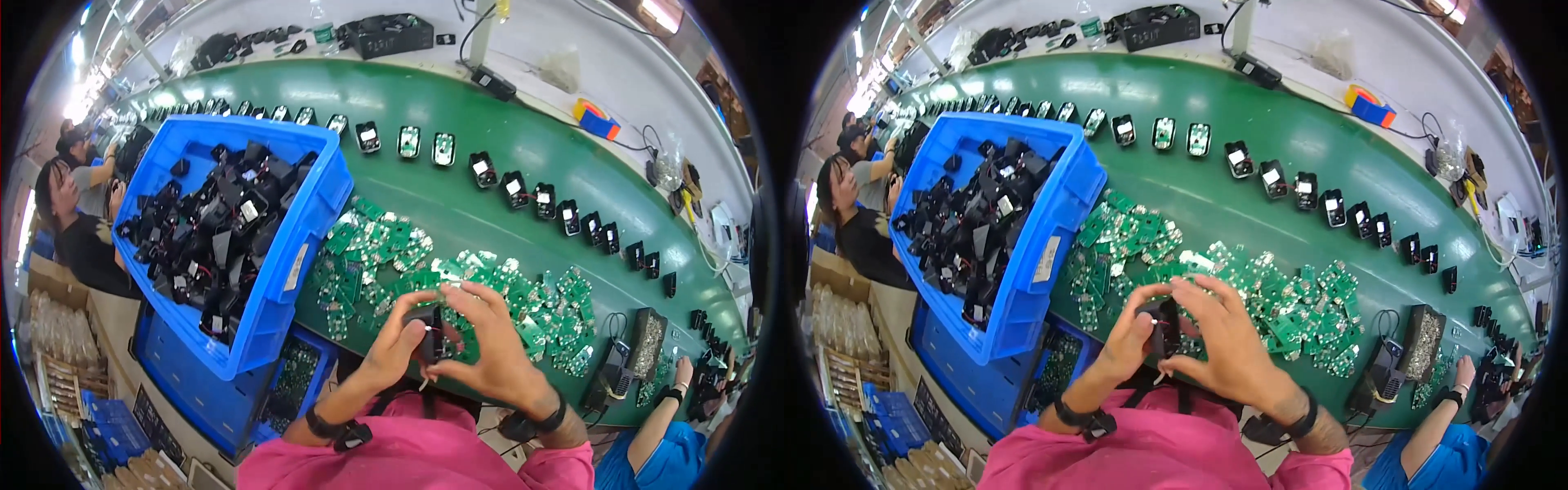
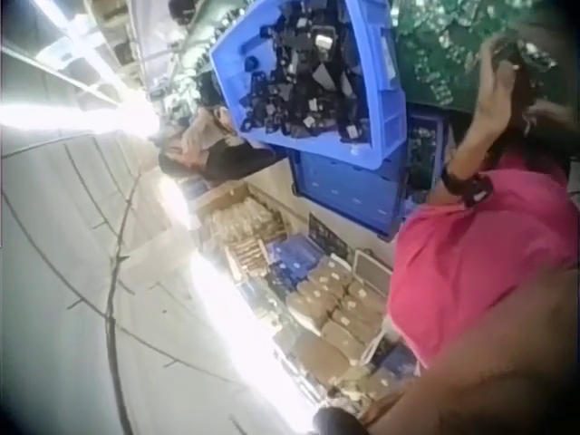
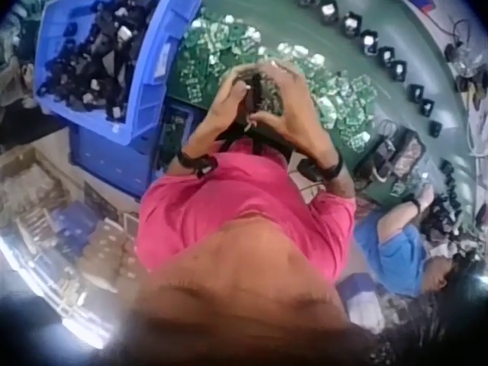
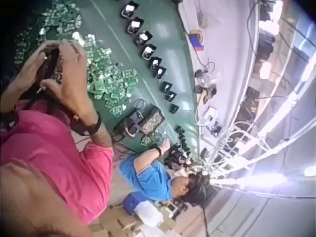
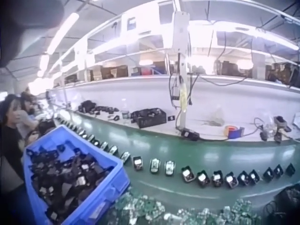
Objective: Assembling small electronic components by mounting black plastic housings onto circuit boards on an assembly line.
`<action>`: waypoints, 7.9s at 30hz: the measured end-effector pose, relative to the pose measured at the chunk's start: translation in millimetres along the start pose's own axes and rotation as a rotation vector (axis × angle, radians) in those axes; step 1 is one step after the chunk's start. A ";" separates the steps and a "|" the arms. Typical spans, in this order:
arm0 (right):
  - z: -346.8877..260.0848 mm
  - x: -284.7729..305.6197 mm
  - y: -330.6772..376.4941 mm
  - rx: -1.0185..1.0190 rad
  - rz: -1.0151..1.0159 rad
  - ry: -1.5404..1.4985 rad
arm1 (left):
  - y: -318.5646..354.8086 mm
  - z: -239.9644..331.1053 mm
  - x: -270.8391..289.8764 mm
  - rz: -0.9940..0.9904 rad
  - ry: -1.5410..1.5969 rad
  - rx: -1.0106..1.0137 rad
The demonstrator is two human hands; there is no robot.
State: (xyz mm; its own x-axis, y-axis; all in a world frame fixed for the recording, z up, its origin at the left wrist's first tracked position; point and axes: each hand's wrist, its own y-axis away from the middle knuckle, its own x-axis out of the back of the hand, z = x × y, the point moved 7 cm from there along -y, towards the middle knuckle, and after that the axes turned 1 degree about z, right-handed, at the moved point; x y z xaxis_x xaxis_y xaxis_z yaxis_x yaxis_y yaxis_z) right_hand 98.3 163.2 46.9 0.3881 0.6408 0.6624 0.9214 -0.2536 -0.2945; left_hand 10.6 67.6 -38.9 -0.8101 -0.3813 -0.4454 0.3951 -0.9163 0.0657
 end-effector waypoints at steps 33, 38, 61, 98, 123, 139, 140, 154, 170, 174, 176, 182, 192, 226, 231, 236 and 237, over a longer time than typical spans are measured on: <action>20.2 -131.2 -70.5 -0.207 -0.027 0.386 | 90.5 -37.5 97.2 0.393 -0.027 0.039; 44.6 -104.6 -57.9 -0.234 0.064 0.192 | 68.0 -37.1 99.9 0.407 0.088 0.083; 62.0 -32.9 -1.6 -0.647 0.189 -0.379 | 32.9 16.3 42.5 0.115 -0.170 0.051; 40.7 -54.7 32.6 -0.689 0.696 -0.702 | 2.5 11.4 3.9 0.012 0.190 0.091; 9.1 -41.1 9.4 -0.321 0.429 -0.198 | 9.0 10.9 15.8 0.150 -0.425 -0.058; 1.5 -23.2 -5.0 -0.122 -0.029 -0.122 | 9.3 35.9 5.5 -0.083 -0.664 -0.082; -1.3 -23.3 -5.2 -0.089 -0.049 -0.085 | 9.2 36.7 5.1 -0.084 -0.665 -0.080; 4.9 -40.4 3.0 -0.152 0.200 0.076 | 1.9 19.2 12.3 0.033 -0.657 -0.058; 17.8 -52.1 32.3 -0.375 0.462 -0.304 | 2.9 7.3 21.8 0.049 -0.446 -0.009; 22.2 -61.6 30.1 -0.278 0.399 -0.449 | 6.1 13.0 21.4 0.066 -0.449 -0.091; 25.3 -62.7 37.7 -0.261 0.444 -0.423 | 7.1 4.3 20.0 0.049 -0.299 -0.052; 34.2 -46.3 28.0 -0.466 0.379 -0.480 | 7.5 12.5 14.9 0.006 -0.508 -0.110; 0.3 -43.7 29.9 -0.309 0.367 -0.267 | 11.1 34.4 5.0 0.154 -0.877 -0.603; 19.0 -31.8 35.5 -0.360 0.282 -0.221 | -3.5 3.9 10.8 0.135 -0.380 -0.193; 17.8 -28.4 33.5 -0.343 0.402 -0.110 | -1.2 13.2 6.4 0.148 -0.492 -0.217; 20.9 -31.4 36.8 -0.370 0.445 0.027 | -1.5 12.1 4.1 0.026 -0.224 -0.119; 21.1 -31.5 37.1 -0.369 0.445 0.028 | -1.5 12.1 3.9 0.026 -0.224 -0.120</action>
State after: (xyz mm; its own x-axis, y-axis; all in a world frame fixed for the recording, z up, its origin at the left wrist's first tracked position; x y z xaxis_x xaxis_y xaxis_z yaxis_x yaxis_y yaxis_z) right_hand 119.8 148.9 0.5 0.7354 0.3970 0.5491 0.6139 -0.7335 -0.2918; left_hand 1.6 66.0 -30.0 -0.8693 -0.4345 -0.2354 0.4550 -0.8897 -0.0378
